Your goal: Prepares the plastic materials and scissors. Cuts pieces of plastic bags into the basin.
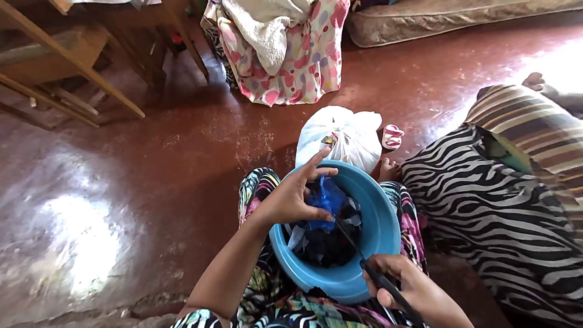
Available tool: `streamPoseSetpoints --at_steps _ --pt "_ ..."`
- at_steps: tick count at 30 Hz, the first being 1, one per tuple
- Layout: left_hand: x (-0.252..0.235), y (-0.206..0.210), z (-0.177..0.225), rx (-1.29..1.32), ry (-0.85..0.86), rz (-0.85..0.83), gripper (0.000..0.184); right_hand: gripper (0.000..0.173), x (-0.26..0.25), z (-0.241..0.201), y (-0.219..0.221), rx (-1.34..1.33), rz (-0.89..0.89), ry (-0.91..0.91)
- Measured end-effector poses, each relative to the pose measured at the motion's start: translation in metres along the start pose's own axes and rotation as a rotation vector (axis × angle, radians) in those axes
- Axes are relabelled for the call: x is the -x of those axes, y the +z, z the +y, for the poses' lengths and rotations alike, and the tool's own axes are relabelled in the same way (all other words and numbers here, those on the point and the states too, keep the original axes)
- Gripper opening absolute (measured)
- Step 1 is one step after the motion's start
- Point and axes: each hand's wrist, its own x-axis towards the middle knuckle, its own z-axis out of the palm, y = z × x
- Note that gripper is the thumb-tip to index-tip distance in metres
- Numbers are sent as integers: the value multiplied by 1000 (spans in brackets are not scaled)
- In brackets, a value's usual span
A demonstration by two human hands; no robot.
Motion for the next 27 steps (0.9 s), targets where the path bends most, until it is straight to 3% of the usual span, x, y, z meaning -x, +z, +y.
streamPoseSetpoints --at_steps 27 --pt "-1 6 -2 -88 -30 -7 116 67 -5 2 9 1 61 40"
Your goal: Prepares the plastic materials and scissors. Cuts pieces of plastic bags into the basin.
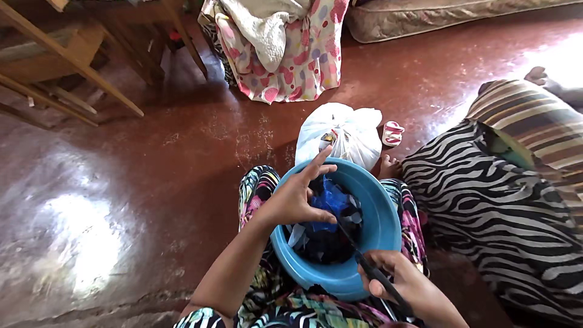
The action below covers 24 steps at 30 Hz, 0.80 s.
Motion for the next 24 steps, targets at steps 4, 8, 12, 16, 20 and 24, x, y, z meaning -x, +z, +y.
streamPoseSetpoints --at_steps 4,8,12,16,20,24 --pt "0 2 -1 -10 12 -31 115 64 -2 -1 2 -43 10 13" --pt "1 1 -2 4 14 -32 116 57 -3 0 4 -116 13 5" --pt "0 0 -6 39 36 -30 114 54 -4 1 5 -176 3 5" --pt "2 -1 -8 17 18 -5 110 47 -4 4 3 -304 -69 -22" --pt "3 -2 -15 -120 211 20 116 43 -6 7 0 -394 -173 -61" --pt "4 -3 -10 -255 351 -11 115 41 -7 9 -1 -441 -249 -77"
